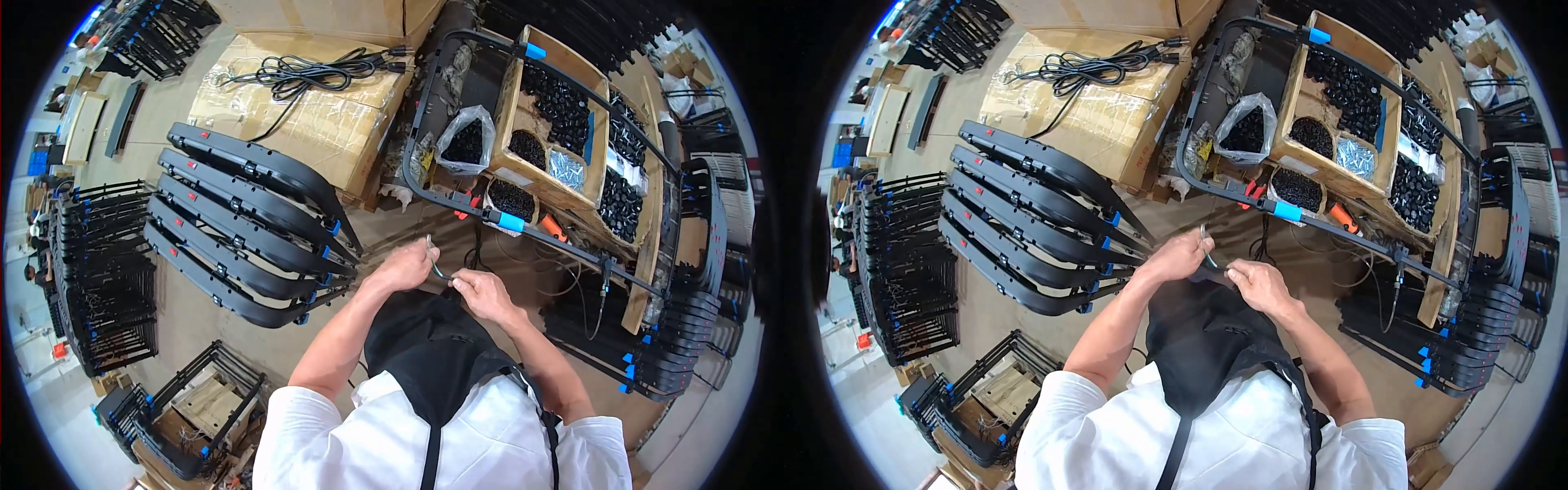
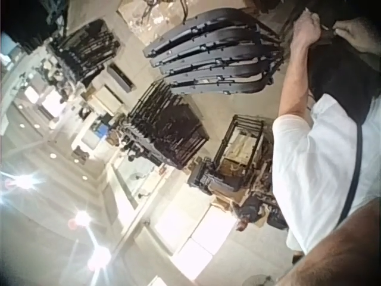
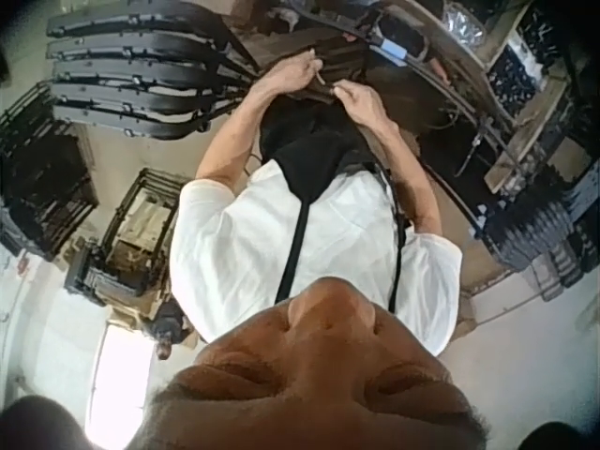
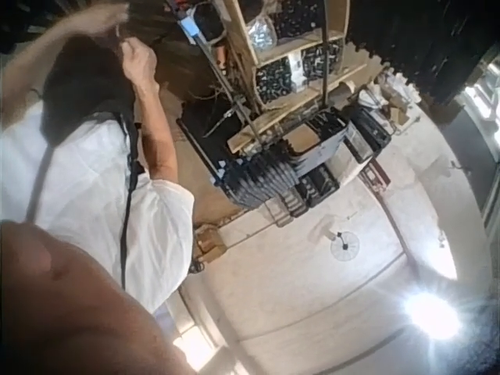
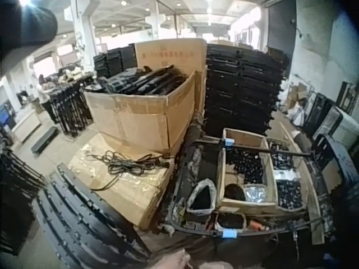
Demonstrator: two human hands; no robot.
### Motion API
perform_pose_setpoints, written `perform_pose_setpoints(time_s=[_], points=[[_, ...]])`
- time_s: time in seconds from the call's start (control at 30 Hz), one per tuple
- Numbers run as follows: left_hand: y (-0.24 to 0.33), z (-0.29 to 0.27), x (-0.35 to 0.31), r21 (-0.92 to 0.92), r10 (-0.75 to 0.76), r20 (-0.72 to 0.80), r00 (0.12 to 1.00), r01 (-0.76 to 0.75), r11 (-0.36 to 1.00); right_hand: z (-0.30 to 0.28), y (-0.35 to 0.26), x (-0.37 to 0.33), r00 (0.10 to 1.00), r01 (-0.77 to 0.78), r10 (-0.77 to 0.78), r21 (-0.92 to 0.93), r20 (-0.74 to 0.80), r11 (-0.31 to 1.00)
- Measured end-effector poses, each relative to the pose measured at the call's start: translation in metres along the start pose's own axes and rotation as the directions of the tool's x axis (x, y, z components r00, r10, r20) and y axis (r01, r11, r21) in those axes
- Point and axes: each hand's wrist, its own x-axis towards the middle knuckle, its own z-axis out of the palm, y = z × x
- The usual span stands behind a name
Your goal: Assembling components of a fitness machine frame using an electric screwdriver and other hand tools.
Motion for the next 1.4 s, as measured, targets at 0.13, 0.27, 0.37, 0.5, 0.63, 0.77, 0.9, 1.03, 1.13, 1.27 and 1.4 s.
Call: perform_pose_setpoints(time_s=[0.13, 0.27, 0.37, 0.5, 0.63, 0.77, 0.9, 1.03, 1.13, 1.27, 1.4], points=[[0.003, -0.006, 0.026, 0.032, 0.036, -0.064, 0.997, -0.034, 0.999, 0.013, 0.003, 0.018, 0.976, -0.013, 0.006, -0.033, -0.22, 0.999], [0.006, -0.013, 0.038, -0.483, 0.045, 0.058, 0.997, -0.011, 0.876, 0.019, 0.004, 0.028, 0.965, -0.035, 0.044, 0.039, -0.26, 0.999], [-0.005, -0.011, 0.051, -0.751, 0.137, 0.181, 0.974, 0.047, 0.659, 0.018, 0.0, 0.033, 0.967, -0.101, 0.119, 0.089, -0.226, 0.991], [-0.013, -0.018, 0.066, -0.759, 0.197, 0.235, 0.952, 0.053, 0.649, 0.016, -0.004, 0.036, 0.953, -0.09, 0.141, 0.194, -0.269, 0.977], [-0.015, -0.021, 0.079, -0.774, 0.226, 0.292, 0.929, 0.091, 0.626, 0.018, -0.008, 0.04, 0.944, -0.113, 0.187, 0.264, -0.272, 0.958], [-0.009, -0.016, 0.077, -0.841, 0.033, 0.242, 0.97, 0.193, 0.505, 0.022, -0.001, 0.045, 0.931, -0.068, 0.188, 0.357, -0.312, 0.932], [-0.002, 0.002, 0.065, -0.898, -0.095, 0.063, 0.993, 0.098, 0.429, 0.022, 0.001, 0.047, 0.935, -0.135, 0.244, 0.378, -0.258, 0.916], [0.008, -0.001, 0.056, -0.898, -0.086, -0.006, 0.996, 0.033, 0.439, 0.022, 0.0, 0.05, 0.937, -0.116, 0.237, 0.412, -0.258, 0.904], [0.007, -0.007, 0.06, -0.816, -0.169, 0.037, 0.985, 0.127, 0.564, 0.028, 0.0, 0.056, 0.941, -0.101, 0.237, 0.468, -0.241, 0.878], [0.008, -0.011, 0.062, -0.801, -0.227, 0.07, 0.971, 0.19, 0.568, 0.031, 0.001, 0.064, 0.946, -0.132, 0.248, 0.454, -0.207, 0.881], [0.007, -0.009, 0.055, -0.788, -0.231, -0.095, 0.968, 0.069, 0.612, 0.035, 0.001, 0.072, 0.935, -0.155, 0.304, 0.557, -0.185, 0.816]])
